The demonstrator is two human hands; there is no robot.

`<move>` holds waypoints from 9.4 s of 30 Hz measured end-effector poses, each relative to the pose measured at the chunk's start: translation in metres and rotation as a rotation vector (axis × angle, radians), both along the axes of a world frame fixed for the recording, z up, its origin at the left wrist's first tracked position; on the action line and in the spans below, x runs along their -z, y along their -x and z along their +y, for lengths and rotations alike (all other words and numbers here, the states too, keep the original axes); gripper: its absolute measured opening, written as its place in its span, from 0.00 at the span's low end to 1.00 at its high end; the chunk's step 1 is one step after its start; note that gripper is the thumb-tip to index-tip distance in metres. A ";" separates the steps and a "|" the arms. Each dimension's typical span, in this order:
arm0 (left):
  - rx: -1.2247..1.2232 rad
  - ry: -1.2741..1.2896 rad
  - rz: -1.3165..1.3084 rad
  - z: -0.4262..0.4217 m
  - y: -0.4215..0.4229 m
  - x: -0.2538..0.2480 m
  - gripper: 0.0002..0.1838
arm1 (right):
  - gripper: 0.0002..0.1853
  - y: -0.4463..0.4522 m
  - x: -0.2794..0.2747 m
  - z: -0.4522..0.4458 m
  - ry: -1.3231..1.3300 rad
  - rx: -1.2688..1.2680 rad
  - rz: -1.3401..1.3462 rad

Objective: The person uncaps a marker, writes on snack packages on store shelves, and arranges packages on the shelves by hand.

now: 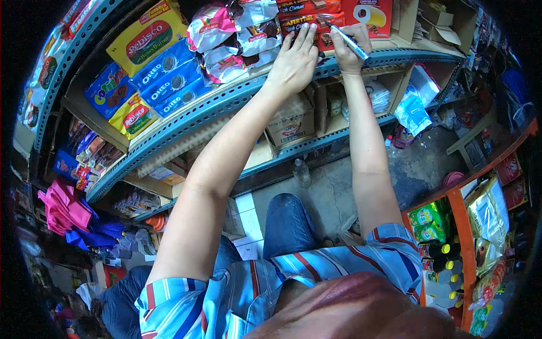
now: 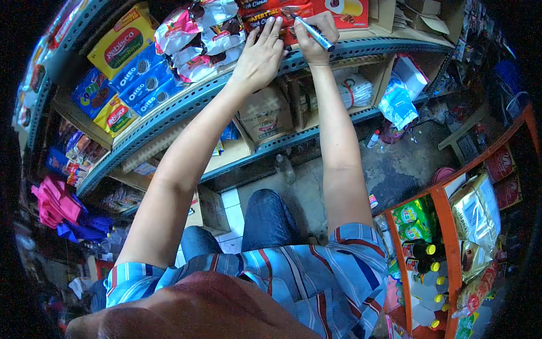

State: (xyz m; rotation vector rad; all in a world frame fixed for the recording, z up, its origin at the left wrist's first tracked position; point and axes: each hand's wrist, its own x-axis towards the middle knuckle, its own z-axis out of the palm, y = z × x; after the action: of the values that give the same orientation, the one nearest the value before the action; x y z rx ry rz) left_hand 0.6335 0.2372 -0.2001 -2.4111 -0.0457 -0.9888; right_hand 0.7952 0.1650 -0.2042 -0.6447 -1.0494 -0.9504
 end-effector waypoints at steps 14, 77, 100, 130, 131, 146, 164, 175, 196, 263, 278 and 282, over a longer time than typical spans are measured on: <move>0.017 -0.004 -0.038 0.003 -0.001 0.003 0.17 | 0.07 0.001 0.000 0.007 0.085 0.092 -0.043; 0.019 0.009 -0.080 0.000 0.000 0.005 0.17 | 0.08 -0.002 -0.032 0.038 -0.195 0.022 -0.036; 0.000 0.022 -0.065 0.000 0.002 0.005 0.20 | 0.10 -0.007 -0.026 0.040 -0.074 0.055 -0.032; 0.020 0.035 -0.084 -0.001 0.002 0.006 0.16 | 0.10 -0.014 -0.016 0.045 -0.026 0.135 0.082; 0.021 0.036 -0.084 -0.002 0.002 0.006 0.16 | 0.10 -0.010 -0.018 0.048 -0.116 0.001 0.119; -0.028 0.049 -0.029 -0.003 0.003 0.003 0.20 | 0.10 0.006 -0.072 0.025 -0.106 0.137 0.026; 0.026 0.075 -0.056 -0.002 0.003 0.004 0.19 | 0.09 0.001 -0.070 0.027 -0.064 0.087 0.079; -0.016 0.038 -0.048 -0.004 0.005 0.002 0.21 | 0.10 0.005 -0.067 0.038 -0.109 0.042 0.165; 0.012 0.077 -0.057 -0.003 0.004 0.003 0.20 | 0.08 -0.007 -0.066 0.041 -0.134 -0.108 0.250; 0.053 0.097 -0.095 -0.001 0.003 0.006 0.16 | 0.12 0.002 -0.119 0.031 -0.275 -0.299 0.206; 0.035 0.096 -0.085 0.000 0.003 0.006 0.16 | 0.11 -0.010 -0.124 0.039 -0.319 0.030 0.145; 0.017 0.084 -0.079 -0.001 0.003 0.006 0.16 | 0.11 -0.012 -0.118 0.042 -0.200 -0.192 0.217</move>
State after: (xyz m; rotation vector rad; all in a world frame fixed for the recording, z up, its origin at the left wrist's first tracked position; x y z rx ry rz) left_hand 0.6307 0.2362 -0.2056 -2.4511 -0.0968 -1.1107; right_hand 0.8070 0.2072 -0.0861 -0.4609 -0.7962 -0.7861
